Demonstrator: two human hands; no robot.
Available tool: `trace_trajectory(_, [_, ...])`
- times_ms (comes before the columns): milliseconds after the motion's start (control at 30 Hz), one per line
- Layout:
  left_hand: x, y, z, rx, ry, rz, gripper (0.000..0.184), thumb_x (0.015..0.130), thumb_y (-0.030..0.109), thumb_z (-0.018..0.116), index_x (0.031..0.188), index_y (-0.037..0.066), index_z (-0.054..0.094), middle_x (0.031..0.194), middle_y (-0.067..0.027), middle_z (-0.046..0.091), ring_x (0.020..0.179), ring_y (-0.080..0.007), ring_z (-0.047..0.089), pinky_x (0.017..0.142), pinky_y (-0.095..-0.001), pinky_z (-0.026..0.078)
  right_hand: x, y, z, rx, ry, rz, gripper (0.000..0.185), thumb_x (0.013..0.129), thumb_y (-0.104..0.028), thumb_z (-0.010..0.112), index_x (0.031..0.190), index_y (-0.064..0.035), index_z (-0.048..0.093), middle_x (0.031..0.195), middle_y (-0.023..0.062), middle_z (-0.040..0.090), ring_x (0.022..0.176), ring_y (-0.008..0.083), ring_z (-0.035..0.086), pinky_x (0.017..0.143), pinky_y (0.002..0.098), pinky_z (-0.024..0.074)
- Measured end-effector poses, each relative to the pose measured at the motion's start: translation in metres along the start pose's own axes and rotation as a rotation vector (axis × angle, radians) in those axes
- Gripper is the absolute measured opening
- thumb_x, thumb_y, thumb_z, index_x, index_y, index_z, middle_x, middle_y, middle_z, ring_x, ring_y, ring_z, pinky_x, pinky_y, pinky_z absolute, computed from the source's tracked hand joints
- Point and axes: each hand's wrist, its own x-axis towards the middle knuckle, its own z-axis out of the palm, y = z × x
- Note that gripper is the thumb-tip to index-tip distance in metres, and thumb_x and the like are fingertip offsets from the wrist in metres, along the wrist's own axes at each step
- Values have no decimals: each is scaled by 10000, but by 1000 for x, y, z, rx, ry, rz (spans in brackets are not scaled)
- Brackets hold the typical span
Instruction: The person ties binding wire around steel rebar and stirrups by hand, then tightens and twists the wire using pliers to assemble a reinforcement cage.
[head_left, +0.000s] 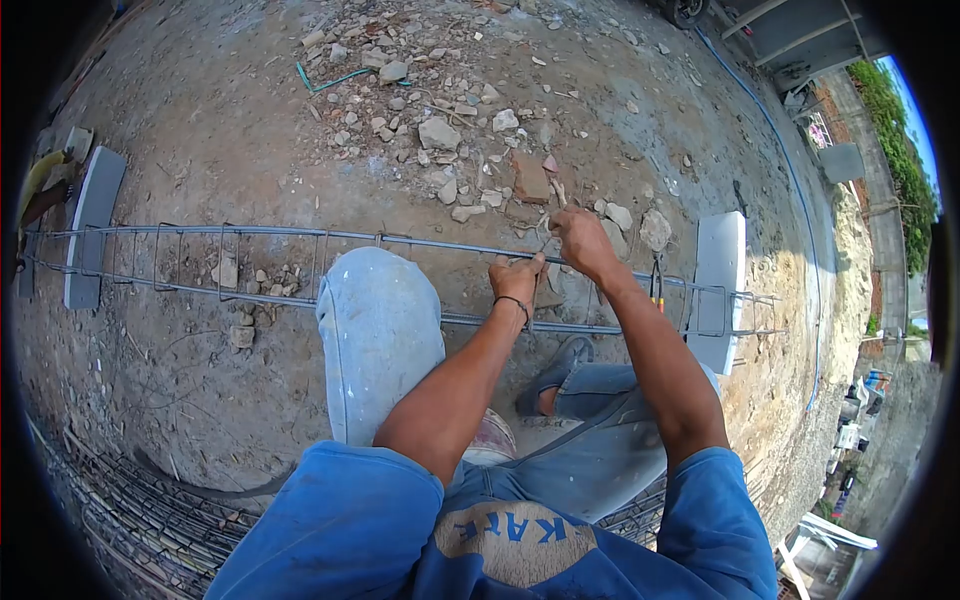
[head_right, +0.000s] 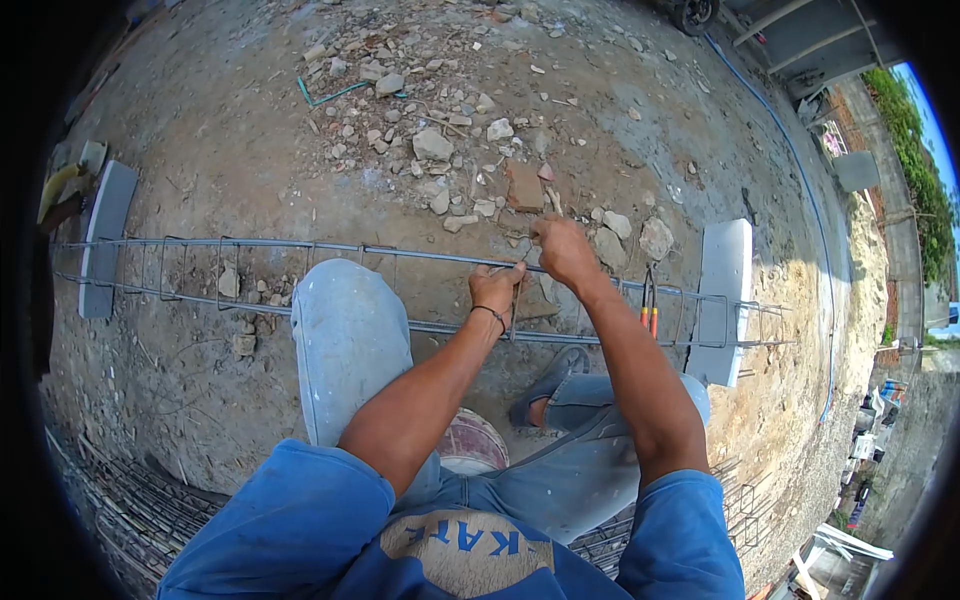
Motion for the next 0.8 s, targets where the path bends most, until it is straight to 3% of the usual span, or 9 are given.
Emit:
trace_trajectory(133, [-2, 1, 2, -68, 37, -22, 339, 813, -33, 753, 1071, -15, 532, 859, -143, 693, 698, -212, 681, 584, -314, 546, 20, 33, 29, 196, -93, 52, 158, 727, -12, 603, 853, 10, 698, 820, 208, 676, 799, 412, 649, 731, 467, 504])
trace_trajectory(200, [-2, 4, 2, -74, 50, -17, 340, 815, -32, 752, 1075, -18, 532, 852, -146, 695, 685, -210, 679, 571, -302, 533, 23, 41, 44, 215, -300, 159, 147, 704, -39, 644, 825, -27, 727, 807, 205, 688, 807, 422, 658, 750, 460, 518])
trace_trajectory(233, [0, 3, 1, -60, 46, -23, 350, 818, -31, 749, 1090, -19, 529, 843, -148, 695, 683, -208, 680, 565, -298, 526, 21, 42, 46, 223, -300, 161, 147, 704, -39, 644, 825, -27, 727, 807, 205, 688, 807, 422, 658, 750, 460, 518])
trace_trajectory(433, [0, 3, 3, 53, 84, 11, 278, 814, -40, 741, 1035, -27, 572, 813, -144, 691, 662, -201, 678, 533, -298, 511, -2, 31, 20, -45, -395, 43, 124, 681, -62, 617, 756, -15, 704, 782, 236, 676, 765, 421, 653, 702, 473, 515])
trace_trajectory(533, [-5, 5, 5, 52, 81, 9, 223, 807, -46, 743, 973, -25, 595, 801, -144, 687, 644, -198, 672, 523, -306, 516, -11, 10, 14, -109, -279, 74, 116, 690, -53, 589, 718, 8, 683, 753, 265, 655, 745, 451, 642, 683, 483, 514])
trace_trajectory(633, [-4, 6, 3, -10, 83, 13, 213, 802, -51, 744, 955, -17, 599, 798, -146, 685, 636, -197, 669, 524, -308, 525, -18, -8, 16, -297, -289, 66, 115, 708, -115, 646, 677, -6, 665, 739, 295, 645, 776, 455, 660, 734, 506, 529])
trace_trajectory(733, [-6, 1, 3, -32, 81, 11, 236, 803, -52, 740, 980, -9, 591, 800, -141, 684, 638, -196, 669, 535, -302, 531, -16, -13, 15, -272, -229, 199, 142, 716, -113, 648, 677, 22, 672, 711, 307, 633, 737, 441, 670, 699, 491, 533])
trace_trajectory(800, [-7, 5, 3, -29, 90, -7, 248, 805, -52, 737, 997, -6, 585, 801, -136, 685, 640, -196, 669, 540, -296, 532, -8, -12, -1, 130, -382, 574, 151, 717, -104, 640, 700, 35, 695, 706, 314, 630, 707, 424, 680, 663, 462, 531])
